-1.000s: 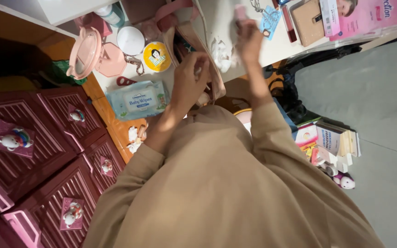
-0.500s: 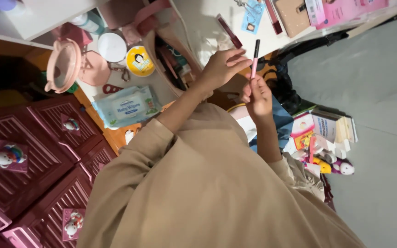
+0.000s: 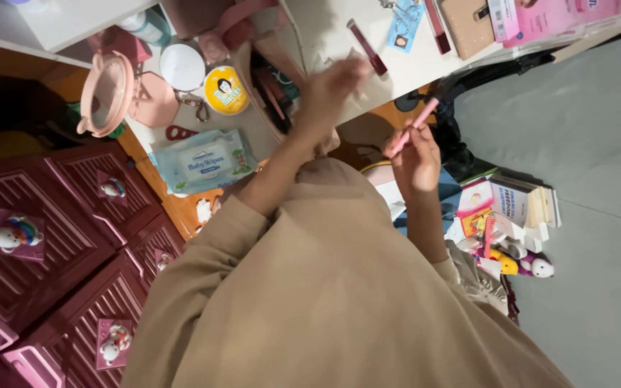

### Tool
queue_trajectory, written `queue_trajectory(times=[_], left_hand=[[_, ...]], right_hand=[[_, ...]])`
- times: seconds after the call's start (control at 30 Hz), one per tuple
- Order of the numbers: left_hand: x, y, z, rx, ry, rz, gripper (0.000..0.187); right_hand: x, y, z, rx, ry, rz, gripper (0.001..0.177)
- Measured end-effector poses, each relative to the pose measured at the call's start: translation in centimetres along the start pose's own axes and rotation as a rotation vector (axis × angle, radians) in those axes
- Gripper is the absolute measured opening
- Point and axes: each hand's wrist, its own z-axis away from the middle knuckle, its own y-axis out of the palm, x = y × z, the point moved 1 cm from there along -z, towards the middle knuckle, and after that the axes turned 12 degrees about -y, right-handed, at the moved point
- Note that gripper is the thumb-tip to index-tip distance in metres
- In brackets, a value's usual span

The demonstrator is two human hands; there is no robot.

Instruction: The recorder is seen cleaning and organizing makeup brushes, tools, and cosmetic products on a vanity table.

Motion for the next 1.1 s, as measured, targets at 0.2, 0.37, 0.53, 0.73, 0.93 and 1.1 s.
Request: queue_trajectory(times=[0.2, 0.37, 0.53, 0.73, 0.93, 1.1], left_hand=[[-3.7, -4.9, 3.1, -0.129, 0.015, 0.263, 0.025], [-4.5, -3.9, 8.2, -0.032, -0.122, 0.162, 0.022], [-3.9, -4.5, 12.6, -0.068, -0.171, 0.023, 0.022], [-3.0, -5.1, 15.8, -0.077, -0.279, 0.009, 0.027], [-0.5, -5.9, 16.5, -0.151, -0.213, 0.105, 0.033], [-3.3, -4.8, 15.6, -0.099, -0.142, 0.200, 0.040]], right_hand=[[-1.0, -3.2, 1.3, 0.051, 0.020, 0.131, 0.020], [-0.8, -1.7, 1.4, 0.084, 0.031, 0.163, 0.024], [-0.3, 1.1, 1.4, 0.182, 0.035, 0.317, 0.027], [-1.0, 2.0, 2.1, 0.376, 0.148, 0.690, 0.025], [0.2, 3.2, 0.0, 0.205, 0.145, 0.323, 0.023], [0.0, 3.8, 1.1, 0.751, 0.051, 0.898, 0.024]])
